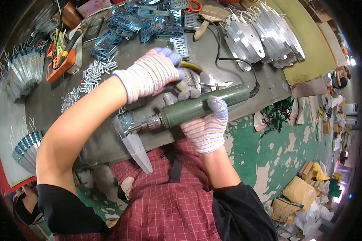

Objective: The person is assembling small metal components onto a larger baseplate and using an electric screwdriver to secure them.

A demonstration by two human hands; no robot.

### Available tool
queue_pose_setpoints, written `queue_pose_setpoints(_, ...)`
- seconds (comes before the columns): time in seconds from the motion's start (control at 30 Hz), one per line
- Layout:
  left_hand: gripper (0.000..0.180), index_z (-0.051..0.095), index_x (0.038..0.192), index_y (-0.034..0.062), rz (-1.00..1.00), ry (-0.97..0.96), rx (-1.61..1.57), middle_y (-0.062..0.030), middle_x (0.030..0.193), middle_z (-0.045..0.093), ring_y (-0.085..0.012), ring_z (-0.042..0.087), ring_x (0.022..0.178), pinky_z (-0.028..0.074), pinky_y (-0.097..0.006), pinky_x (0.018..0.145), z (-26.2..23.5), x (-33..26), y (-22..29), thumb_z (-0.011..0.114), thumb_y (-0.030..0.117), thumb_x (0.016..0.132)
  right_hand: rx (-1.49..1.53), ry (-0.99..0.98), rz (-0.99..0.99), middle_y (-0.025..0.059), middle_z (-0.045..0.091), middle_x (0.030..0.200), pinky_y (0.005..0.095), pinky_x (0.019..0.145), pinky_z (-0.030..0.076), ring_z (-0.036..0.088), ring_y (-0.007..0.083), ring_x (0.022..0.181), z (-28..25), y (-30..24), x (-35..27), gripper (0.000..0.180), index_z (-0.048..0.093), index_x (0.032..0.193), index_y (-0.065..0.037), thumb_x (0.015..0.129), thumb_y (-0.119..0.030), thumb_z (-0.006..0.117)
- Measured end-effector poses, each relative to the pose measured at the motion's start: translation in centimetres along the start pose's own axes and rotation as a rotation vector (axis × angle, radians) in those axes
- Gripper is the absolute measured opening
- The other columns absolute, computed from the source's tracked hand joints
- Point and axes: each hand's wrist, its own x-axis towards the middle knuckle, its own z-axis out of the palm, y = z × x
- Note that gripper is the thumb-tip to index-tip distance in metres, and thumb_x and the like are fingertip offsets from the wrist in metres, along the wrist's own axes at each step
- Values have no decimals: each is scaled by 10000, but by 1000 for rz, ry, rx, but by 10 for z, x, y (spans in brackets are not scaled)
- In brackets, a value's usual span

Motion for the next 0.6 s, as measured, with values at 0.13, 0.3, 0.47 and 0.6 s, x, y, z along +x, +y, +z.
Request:
queue_pose_setpoints(0.13, 179, 651, 937, 121, -109, 365, -342, -115, 1029, 601, -300, 593, 957, 484, -378, 828, -44, -14, -11, 660, 215, 785, 47, -69, 22, 62, 652, 917, 575, 1086, 305, 616, 251, 949, -5, -1, 3, 566, 500, 1288, -154, 746, -143, 664)
queue_pose_setpoints(0.3, 210, 625, 941, 61, -350, 935, -1387, -77, 1063, 591, -196, 608, 981, 482, -319, 951, -123, -77, 16, 654, -67, 777, 20, -67, 38, 48, 636, 934, 590, 1086, 288, 609, 246, 953, -1, 1, 4, 567, 495, 1287, -151, 748, -164, 669)
queue_pose_setpoints(0.47, 255, 596, 1091, 43, -315, 1057, -1862, -194, 1054, 589, -270, 598, 980, 438, -498, 949, -91, -196, 34, 539, 198, 897, -10, -79, -12, 54, 628, 927, 564, 1102, 268, 574, 267, 949, -9, -3, 6, 538, 504, 1282, -86, 779, -199, 658)
queue_pose_setpoints(0.6, 392, 573, 1183, 33, -369, 1298, -2023, -250, 1069, 581, -321, 591, 978, 427, -581, 938, -79, -218, 68, 471, 341, 963, -13, -52, 10, 64, 633, 928, 569, 1091, 287, 583, 286, 942, -6, -1, 7, 572, 487, 1303, -82, 772, -197, 666)
